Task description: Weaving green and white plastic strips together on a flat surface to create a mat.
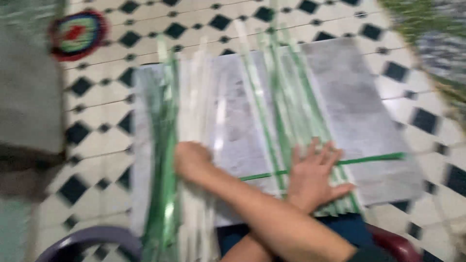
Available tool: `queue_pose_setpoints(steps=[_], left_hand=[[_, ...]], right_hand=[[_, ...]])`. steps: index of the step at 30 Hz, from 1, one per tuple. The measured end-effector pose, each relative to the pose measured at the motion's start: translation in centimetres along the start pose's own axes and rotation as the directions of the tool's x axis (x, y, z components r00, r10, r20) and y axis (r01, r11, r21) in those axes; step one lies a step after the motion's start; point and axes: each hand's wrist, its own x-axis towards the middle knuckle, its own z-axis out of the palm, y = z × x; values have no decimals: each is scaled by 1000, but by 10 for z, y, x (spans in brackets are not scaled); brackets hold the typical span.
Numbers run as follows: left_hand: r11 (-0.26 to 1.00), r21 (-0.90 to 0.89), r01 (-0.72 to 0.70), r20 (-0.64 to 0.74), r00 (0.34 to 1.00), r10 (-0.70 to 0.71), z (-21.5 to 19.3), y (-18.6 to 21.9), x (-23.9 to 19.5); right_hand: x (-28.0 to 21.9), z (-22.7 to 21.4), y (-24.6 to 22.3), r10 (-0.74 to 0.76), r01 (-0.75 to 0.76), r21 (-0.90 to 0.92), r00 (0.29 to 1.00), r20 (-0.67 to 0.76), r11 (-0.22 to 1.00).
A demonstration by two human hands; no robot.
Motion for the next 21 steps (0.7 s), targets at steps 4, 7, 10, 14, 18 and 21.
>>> queue_pose_setpoints(steps=[4, 7, 10, 14, 18, 21], left_hand=[[985, 170, -31, 352, 935, -32, -19, 1, 9], [991, 132, -17, 150, 989, -3, 7, -6, -2], [978, 208, -28, 263, 964, -28, -3, -4, 4], [986, 165, -20, 217, 976, -16, 0, -5, 0], [981, 190, -27, 193, 981, -11, 1, -4, 0], [985, 173, -23, 125, 992, 1, 1, -4, -4]], right_hand=[[4, -21, -4, 185, -191, 86, 980, 70, 978], [-38, -79, -44, 283, -359, 354, 926, 248, 864], [-38, -81, -37, 272, -344, 452, 937, 219, 823], [-43, -86, -32, 264, -333, 537, 943, 204, 775], [-47, -89, -30, 292, -354, 506, 935, 200, 787], [-42, -75, -25, 256, -269, 297, 963, 83, 916]])
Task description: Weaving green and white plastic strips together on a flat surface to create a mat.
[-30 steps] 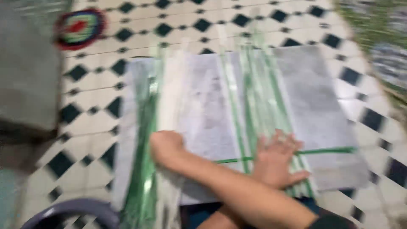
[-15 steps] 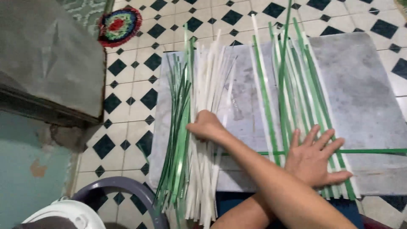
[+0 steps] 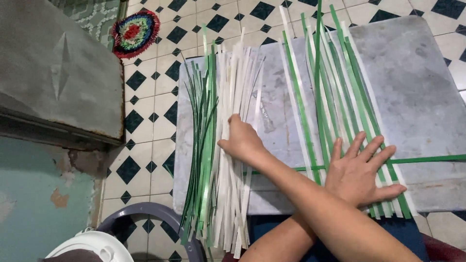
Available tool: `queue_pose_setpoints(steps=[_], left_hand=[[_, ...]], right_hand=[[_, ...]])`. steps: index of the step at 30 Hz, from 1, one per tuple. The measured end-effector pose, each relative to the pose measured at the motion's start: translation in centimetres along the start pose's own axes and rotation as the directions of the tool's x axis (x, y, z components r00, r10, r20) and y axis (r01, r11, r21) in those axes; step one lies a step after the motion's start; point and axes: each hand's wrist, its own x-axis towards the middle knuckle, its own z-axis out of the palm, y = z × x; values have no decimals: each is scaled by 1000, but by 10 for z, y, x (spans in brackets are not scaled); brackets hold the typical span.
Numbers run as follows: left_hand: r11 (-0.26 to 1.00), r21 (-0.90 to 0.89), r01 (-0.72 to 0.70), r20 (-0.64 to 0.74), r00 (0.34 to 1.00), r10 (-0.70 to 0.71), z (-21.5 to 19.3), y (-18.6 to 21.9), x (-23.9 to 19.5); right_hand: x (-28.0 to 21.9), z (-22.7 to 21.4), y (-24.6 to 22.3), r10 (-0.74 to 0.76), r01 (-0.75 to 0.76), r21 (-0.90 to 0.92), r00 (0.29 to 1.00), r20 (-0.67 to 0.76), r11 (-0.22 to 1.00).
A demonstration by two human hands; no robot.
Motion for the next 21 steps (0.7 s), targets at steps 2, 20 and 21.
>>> queue_pose_setpoints(steps=[2, 20, 21], left_hand=[[1000, -11, -4, -60, 998, 3, -1, 0, 0], [997, -79, -6, 105, 994, 15, -1, -2, 3], [998, -65, -9, 83, 996, 14, -2, -2, 3]], right_hand=[[3, 11, 2, -126, 108, -194, 989, -78, 975], [30, 41, -8, 15, 25, -322, 993, 121, 947], [26, 36, -9, 36, 0, -279, 992, 125, 960]])
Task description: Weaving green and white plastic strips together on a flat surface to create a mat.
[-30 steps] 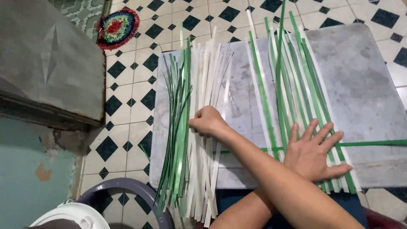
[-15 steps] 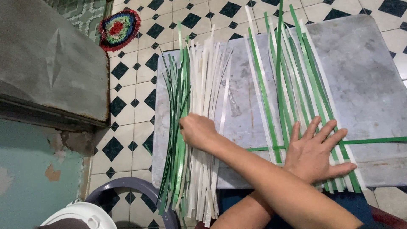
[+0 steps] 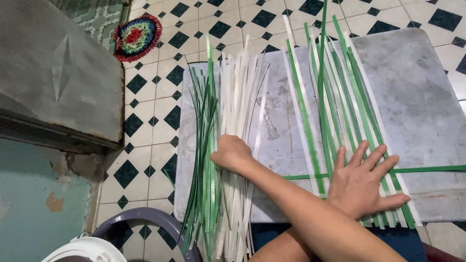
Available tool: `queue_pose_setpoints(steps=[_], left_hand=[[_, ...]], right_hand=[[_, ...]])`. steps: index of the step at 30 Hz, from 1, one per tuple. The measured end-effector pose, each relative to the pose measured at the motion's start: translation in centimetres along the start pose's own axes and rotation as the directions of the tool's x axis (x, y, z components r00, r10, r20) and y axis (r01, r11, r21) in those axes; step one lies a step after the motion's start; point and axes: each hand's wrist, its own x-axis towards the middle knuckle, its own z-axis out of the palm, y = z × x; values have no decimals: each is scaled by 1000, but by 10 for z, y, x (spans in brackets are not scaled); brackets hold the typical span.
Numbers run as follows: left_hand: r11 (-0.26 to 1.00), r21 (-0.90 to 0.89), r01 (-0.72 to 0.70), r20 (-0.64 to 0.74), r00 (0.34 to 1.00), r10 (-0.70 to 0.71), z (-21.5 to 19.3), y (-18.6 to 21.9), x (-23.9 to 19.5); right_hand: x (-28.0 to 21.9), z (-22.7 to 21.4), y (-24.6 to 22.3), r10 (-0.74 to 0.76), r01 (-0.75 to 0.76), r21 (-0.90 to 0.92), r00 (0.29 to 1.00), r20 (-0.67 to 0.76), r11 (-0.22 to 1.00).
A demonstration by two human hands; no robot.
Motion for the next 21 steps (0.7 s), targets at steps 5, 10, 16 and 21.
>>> queue_pose_setpoints(steps=[5, 10, 16, 21], left_hand=[[1000, 1, 5, 42, 999, -5, 2, -1, 2], [999, -48, 17, 103, 995, -12, -1, -1, 4], [997, -72, -35, -197, 980, 20, 8, -3, -4], [995, -42, -85, -140, 987, 79, 7, -9, -2]], right_hand=[[-8, -14, 18, -56, 58, 148, 998, -18, 987], [-40, -40, 19, -84, 74, 345, 996, 14, 936], [-15, -15, 39, -138, 166, 405, 986, -98, 899], [-85, -55, 43, -350, 433, 195, 869, -351, 880]])
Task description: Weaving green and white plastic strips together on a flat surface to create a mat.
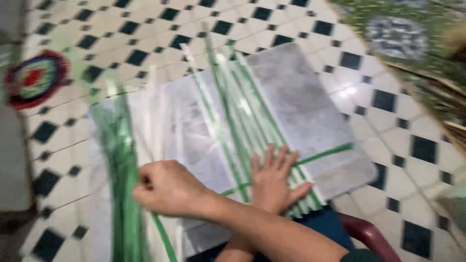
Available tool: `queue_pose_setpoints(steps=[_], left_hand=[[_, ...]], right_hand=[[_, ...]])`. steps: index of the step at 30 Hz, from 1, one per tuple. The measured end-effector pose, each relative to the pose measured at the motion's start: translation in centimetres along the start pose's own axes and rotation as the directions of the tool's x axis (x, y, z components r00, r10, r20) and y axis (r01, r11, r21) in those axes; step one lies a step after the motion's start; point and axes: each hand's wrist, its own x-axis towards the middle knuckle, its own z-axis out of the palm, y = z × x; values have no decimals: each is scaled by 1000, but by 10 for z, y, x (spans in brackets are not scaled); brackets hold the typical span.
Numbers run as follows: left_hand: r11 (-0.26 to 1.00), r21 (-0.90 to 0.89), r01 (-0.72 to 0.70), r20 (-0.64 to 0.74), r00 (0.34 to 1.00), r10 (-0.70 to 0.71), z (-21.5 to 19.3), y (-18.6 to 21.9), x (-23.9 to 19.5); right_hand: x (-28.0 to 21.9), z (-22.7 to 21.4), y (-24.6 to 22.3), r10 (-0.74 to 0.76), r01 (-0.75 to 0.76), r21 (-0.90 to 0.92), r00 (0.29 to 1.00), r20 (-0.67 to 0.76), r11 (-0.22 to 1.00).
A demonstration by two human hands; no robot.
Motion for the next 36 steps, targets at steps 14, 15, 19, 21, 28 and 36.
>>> queue_pose_setpoints(steps=[14, 15, 19, 21, 28, 36], left_hand=[[997, 83, -1, 0, 1000, 1, -7, -1, -1], [997, 79, -8, -5, 1000, 8, -8, -2, -1], [997, 71, 1, 36, 999, -3, -8, -2, -1], [997, 73, 3, 29, 1000, -5, -9, 0, 0], [999, 36, 17, 60, 998, -19, -12, 1, 1], [996, 83, 13, 53, 998, -17, -9, 0, 1]], right_hand=[[-87, -267, 123, 23, -5, 55, 943, -331, 998], [-89, -268, 127, 64, -43, 69, 938, -342, 997], [-100, -264, 150, 170, -162, 53, 938, -303, 985], [-106, -258, 156, 175, -169, 43, 944, -280, 985], [-110, -244, 186, 88, -82, 34, 965, -247, 996], [-102, -245, 185, 203, -251, -109, 922, -330, 962]])
